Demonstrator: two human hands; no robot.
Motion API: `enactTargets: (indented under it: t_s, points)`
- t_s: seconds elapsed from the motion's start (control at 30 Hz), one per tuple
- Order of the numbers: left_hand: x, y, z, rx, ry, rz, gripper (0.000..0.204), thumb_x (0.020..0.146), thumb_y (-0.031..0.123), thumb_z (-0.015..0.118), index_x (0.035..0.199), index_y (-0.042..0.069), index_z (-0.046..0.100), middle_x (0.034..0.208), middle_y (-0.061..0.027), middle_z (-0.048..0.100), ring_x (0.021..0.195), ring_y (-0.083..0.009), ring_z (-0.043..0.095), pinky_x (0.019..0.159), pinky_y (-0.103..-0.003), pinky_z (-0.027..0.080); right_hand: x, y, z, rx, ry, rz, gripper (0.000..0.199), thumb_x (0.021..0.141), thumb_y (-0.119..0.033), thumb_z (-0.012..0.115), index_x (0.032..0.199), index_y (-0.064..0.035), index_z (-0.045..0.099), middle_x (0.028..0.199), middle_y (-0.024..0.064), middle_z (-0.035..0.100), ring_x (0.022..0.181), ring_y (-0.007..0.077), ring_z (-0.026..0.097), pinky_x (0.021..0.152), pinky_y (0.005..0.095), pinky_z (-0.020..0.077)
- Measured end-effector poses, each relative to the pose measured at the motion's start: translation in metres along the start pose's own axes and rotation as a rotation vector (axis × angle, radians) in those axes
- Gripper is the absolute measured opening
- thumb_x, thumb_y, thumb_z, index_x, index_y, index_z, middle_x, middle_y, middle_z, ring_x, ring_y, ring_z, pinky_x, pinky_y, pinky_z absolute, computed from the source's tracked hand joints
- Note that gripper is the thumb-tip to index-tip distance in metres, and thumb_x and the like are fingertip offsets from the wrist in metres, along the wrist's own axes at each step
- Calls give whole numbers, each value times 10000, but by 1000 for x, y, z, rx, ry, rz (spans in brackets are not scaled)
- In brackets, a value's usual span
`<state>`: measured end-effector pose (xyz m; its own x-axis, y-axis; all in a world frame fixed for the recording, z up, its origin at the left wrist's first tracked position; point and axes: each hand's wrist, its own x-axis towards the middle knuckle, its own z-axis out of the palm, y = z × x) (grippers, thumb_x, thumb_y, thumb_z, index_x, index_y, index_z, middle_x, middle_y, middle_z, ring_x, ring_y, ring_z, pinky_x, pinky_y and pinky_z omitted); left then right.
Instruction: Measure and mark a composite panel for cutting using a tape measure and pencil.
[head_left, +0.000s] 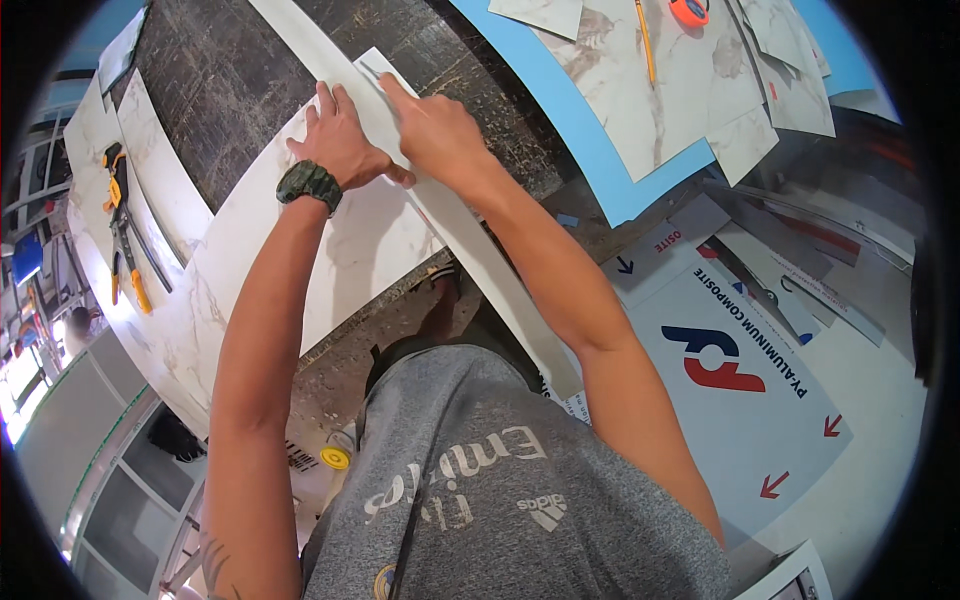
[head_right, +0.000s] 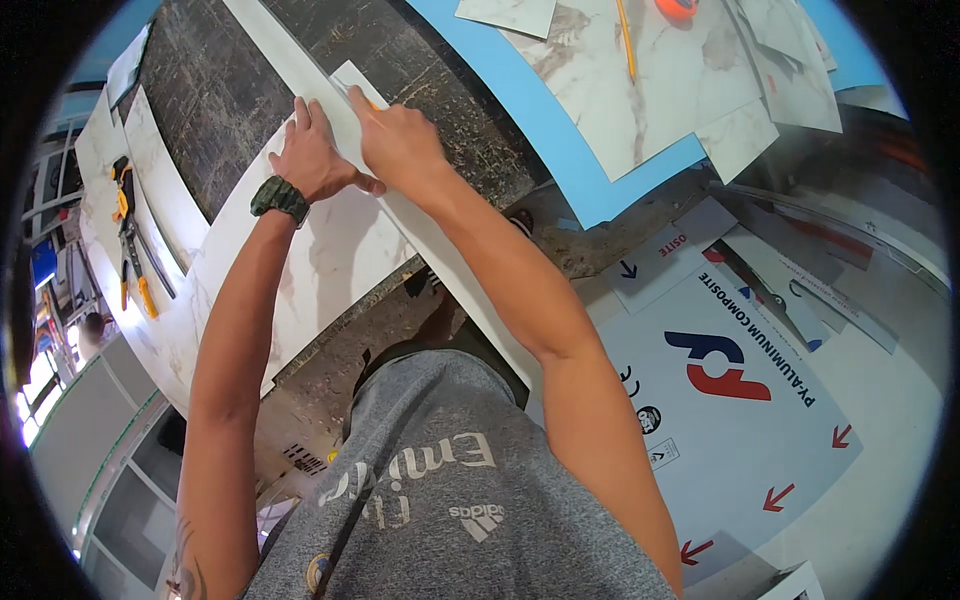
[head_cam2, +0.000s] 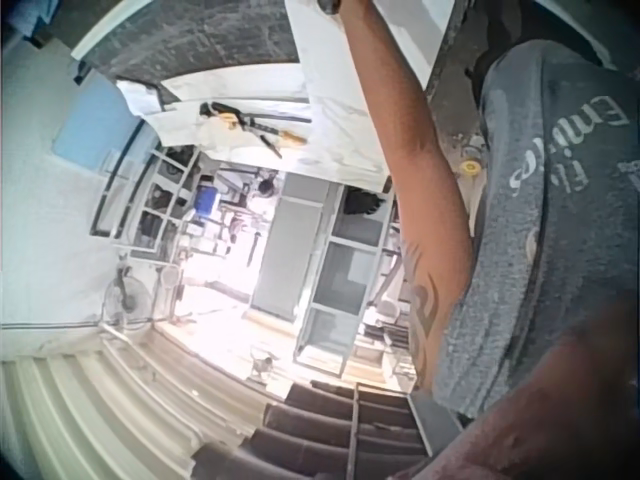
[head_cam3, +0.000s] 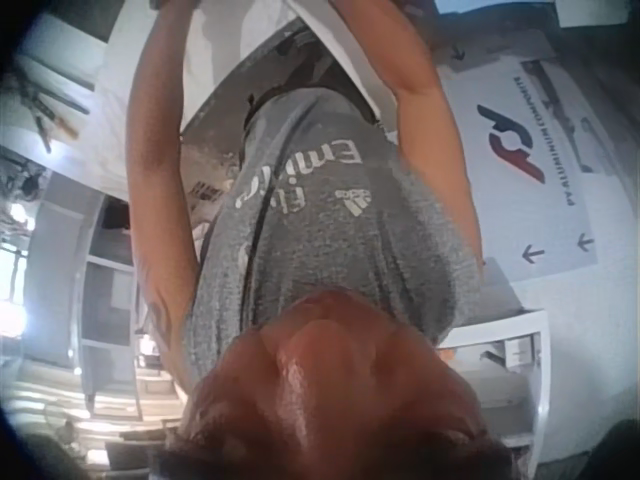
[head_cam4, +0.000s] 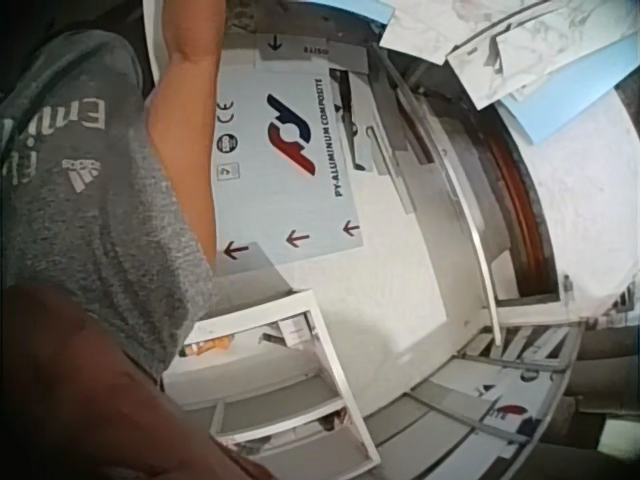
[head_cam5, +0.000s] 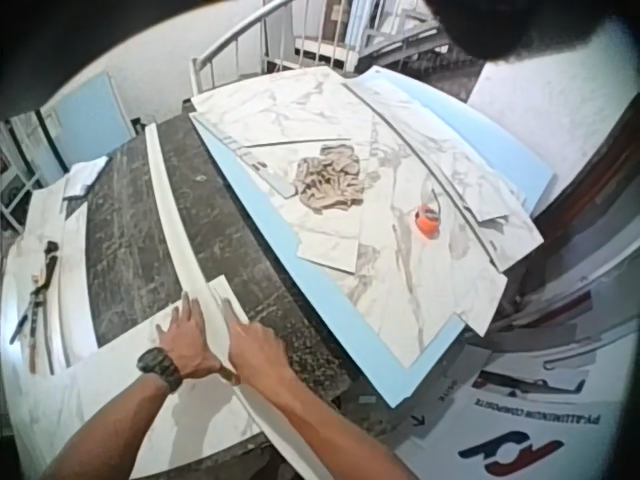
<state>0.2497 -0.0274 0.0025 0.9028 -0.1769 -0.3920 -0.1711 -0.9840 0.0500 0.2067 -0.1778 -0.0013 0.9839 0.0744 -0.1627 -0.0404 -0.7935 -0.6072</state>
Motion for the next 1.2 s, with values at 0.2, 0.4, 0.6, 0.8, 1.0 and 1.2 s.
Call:
enactTargets:
  t_s: [0.2,0.4,0.6,0.8,1.0,1.2]
  points:
    - [0,-2,2,-30,0,9,1557,380,636,974,1583,-41,254,1673,-251,182,1466,-481,361,1052,-771,356,40,-13,7,-23,-21,-7,516,903,-78,510,1410,-173,495,932,240,735,823,473,710,692,557,531]
    - [1,-3,4,-36,16,12,1548,383,622,978,1584,-37,256,1678,-250,173,1464,-477,365,1053,-766,359,47,-13,9,-43,-23,-25,490,885,-78,533,1368,-154,506,940,239,736,821,480,709,696,557,539]
    - [-1,-7,9,-51,57,13,1537,392,615,978,1592,-20,257,1683,-243,176,1463,-462,375,1050,-755,372,36,-12,10,-38,-46,-35,457,883,-87,549,1335,-140,518,962,234,737,829,478,707,698,557,535]
    - [1,-7,16,-28,116,15,1512,406,612,974,1592,-7,268,1685,-224,194,1456,-446,391,1030,-748,390,-26,-1,-8,-11,-131,-1,564,894,-86,527,1445,-196,476,974,248,731,838,486,692,704,570,509]
    - [1,-9,19,9,181,99,1441,423,596,983,1498,-96,316,1569,-280,336,1340,-496,489,947,-735,460,-139,14,-32,-119,-286,144,633,902,-55,519,1511,-205,434,884,261,696,719,476,660,655,568,486]
    - [9,-16,17,8,132,124,1389,427,615,976,1427,-127,361,1493,-294,392,1209,-515,578,871,-720,503,-221,22,-45,-162,-344,274,666,917,-79,517,1551,-270,443,870,258,684,707,451,660,667,550,493]
